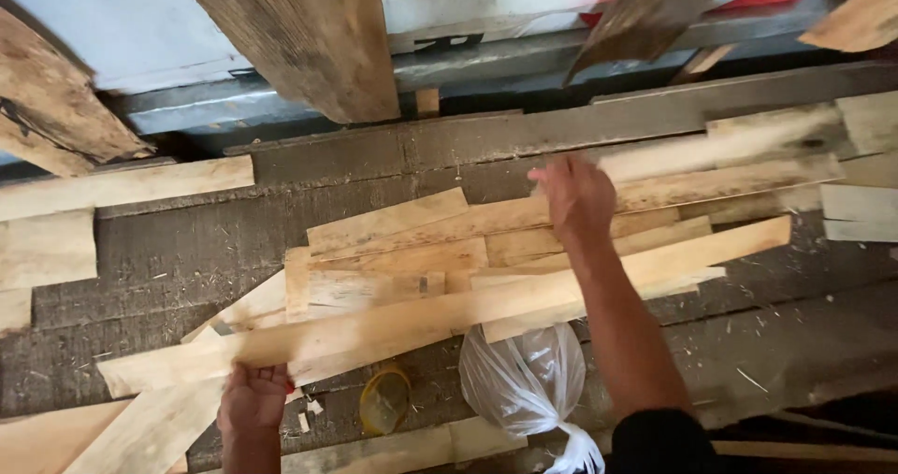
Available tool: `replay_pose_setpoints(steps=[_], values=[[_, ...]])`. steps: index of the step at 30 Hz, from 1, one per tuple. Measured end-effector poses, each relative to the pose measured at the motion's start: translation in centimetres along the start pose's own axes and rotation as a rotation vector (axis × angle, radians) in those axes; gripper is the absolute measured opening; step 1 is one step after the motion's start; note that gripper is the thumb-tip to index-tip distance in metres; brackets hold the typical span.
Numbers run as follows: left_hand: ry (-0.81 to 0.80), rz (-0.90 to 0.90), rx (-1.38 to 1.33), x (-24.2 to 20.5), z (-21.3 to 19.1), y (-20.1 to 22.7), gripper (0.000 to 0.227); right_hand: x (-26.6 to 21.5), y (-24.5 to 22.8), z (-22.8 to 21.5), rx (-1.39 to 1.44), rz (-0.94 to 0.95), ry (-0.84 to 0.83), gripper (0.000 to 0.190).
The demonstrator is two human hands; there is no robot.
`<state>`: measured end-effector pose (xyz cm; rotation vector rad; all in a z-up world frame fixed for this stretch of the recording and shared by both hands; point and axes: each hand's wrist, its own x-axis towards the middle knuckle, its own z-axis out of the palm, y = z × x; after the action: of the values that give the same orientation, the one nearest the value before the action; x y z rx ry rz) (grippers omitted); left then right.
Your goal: Trimming thin wood panels with a utility knife and fitting them into a wooden frame.
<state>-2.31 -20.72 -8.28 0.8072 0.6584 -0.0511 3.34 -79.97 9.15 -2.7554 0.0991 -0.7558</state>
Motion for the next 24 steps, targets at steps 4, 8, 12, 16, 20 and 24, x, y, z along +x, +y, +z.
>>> replay_pose_setpoints(steps=[4,8,12,16,20,24], values=[[-0.057,0.018,-0.075,2.0,2.1,1.0,0.043,-3.3,-6.0,-6.8,-0.171,0.153,-0.141,0.01],[-0.326,0.032,-0.256,3.1,3.7,1.7,0.04,-9.8,-5.3,-7.2,-0.301,0.319,-0.662,0.026],[-0.455,0.085,-0.259,1.2,8.4,3.9,0.035,-12.9,-6.5,-6.6,-0.333,0.372,-0.739,0.056],[-0.651,0.14,-0.376,-4.5,15.0,8.0,0.031,-10.3,-11.8,-7.8,-0.333,0.076,-0.26,0.074],[-0.631,0.214,-0.301,-6.3,19.0,10.3,0.025,-9.8,-9.2,-5.9,-0.421,-0.122,-0.149,0.04],[-0.803,0.336,-0.293,-5.8,20.5,11.4,0.027,-7.9,-9.0,-7.1,-0.204,0.144,-0.455,0.02]])
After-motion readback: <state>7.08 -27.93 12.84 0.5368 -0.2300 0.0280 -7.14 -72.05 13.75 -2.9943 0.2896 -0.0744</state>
